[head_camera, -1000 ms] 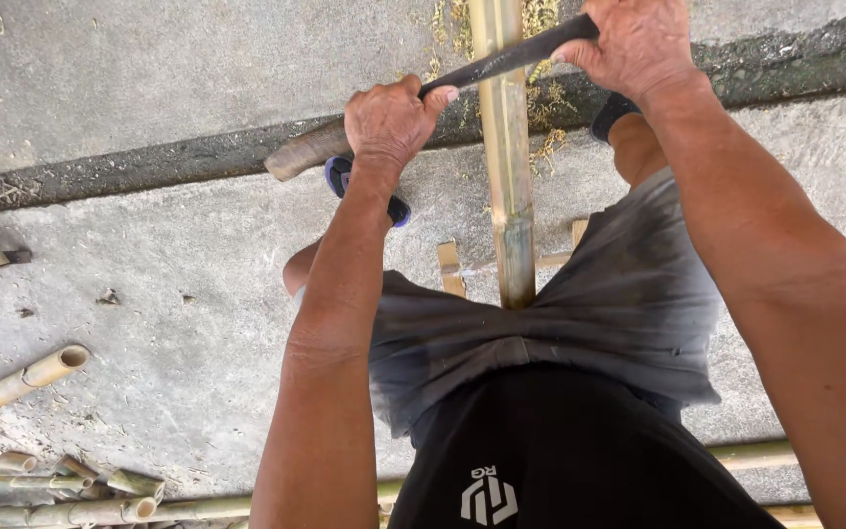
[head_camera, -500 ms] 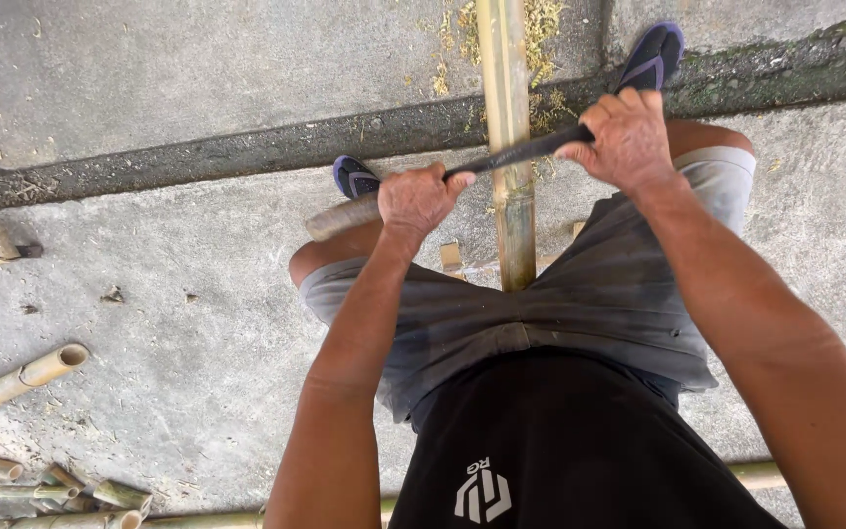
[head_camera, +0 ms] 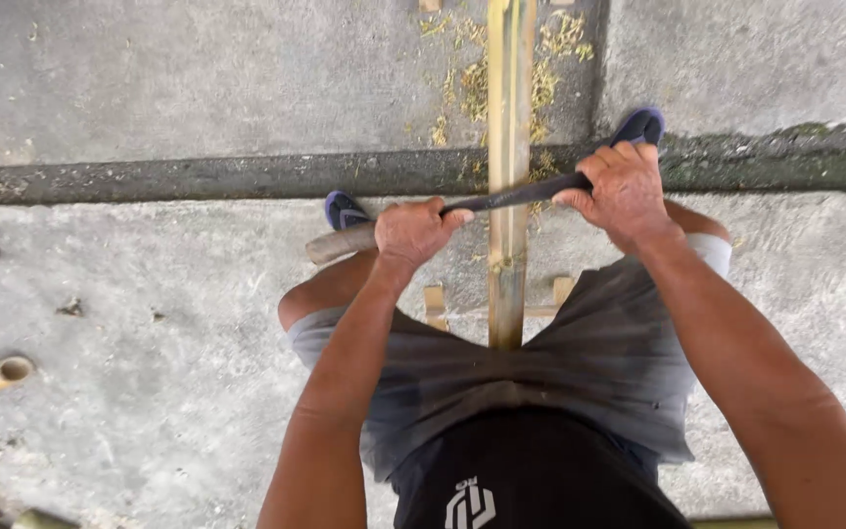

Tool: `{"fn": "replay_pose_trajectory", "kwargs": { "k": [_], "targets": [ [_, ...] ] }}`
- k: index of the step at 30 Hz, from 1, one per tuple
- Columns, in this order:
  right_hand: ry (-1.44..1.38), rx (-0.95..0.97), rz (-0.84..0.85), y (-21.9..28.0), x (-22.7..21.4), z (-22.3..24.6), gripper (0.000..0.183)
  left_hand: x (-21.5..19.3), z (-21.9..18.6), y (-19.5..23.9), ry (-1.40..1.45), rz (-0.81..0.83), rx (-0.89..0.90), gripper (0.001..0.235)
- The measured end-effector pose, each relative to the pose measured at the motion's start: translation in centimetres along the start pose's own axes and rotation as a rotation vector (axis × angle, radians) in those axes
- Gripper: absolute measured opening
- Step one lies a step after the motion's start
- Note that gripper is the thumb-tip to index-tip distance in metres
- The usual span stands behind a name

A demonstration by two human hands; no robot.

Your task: The recorder is using a large knife to shave the outer bark/skin off a long bamboo pole.

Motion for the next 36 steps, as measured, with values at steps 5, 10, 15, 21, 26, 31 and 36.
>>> {"fn": "replay_pose_trajectory", "kwargs": {
  "k": [5, 10, 15, 21, 26, 31, 36],
  "targets": [
    [0.049, 0.012, -0.177, -8.2, -4.7, -4.3, 0.070, -5.7, 0.5, -8.0, -0.093, 0.004, -0.022, 0.084],
    [0.195, 0.049, -0.200, -15.1, -7.5, -7.9, 0.072, -9.4, 2.0, -16.1, -0.069, -0.088, 0.030, 0.085],
    [0.267, 0.095, -0.161, -19.1, -7.5, -10.7, 0.077, -12.6, 3.0, -21.1, -0.045, -0.288, 0.108, 0.088],
    [0.373, 0.017, -0.476, -19.3, -10.5, -10.1, 0.070, -14.6, 2.4, -21.8, -0.138, -0.529, 0.202, 0.093],
    [0.162, 0.044, -0.360, -19.7, -12.2, -9.4, 0.060, -13.4, 3.3, -22.8, -0.090, -0.292, 0.035, 0.086],
    [0.110, 0.149, -0.228, -19.5, -13.4, -9.7, 0.058, -13.7, 3.3, -22.3, -0.005, -0.446, 0.100, 0.082],
    [0.364, -0.050, -0.513, -17.9, -14.1, -8.1, 0.057, -13.0, 3.2, -21.8, 0.021, -0.495, 0.140, 0.081]
  ]
}}
Point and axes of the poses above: each hand's wrist, its own y-axis away from the middle knuckle, its own x-axis out of the palm, z = x × y, the point moved 9 cm from there along -y, towards the middle knuckle
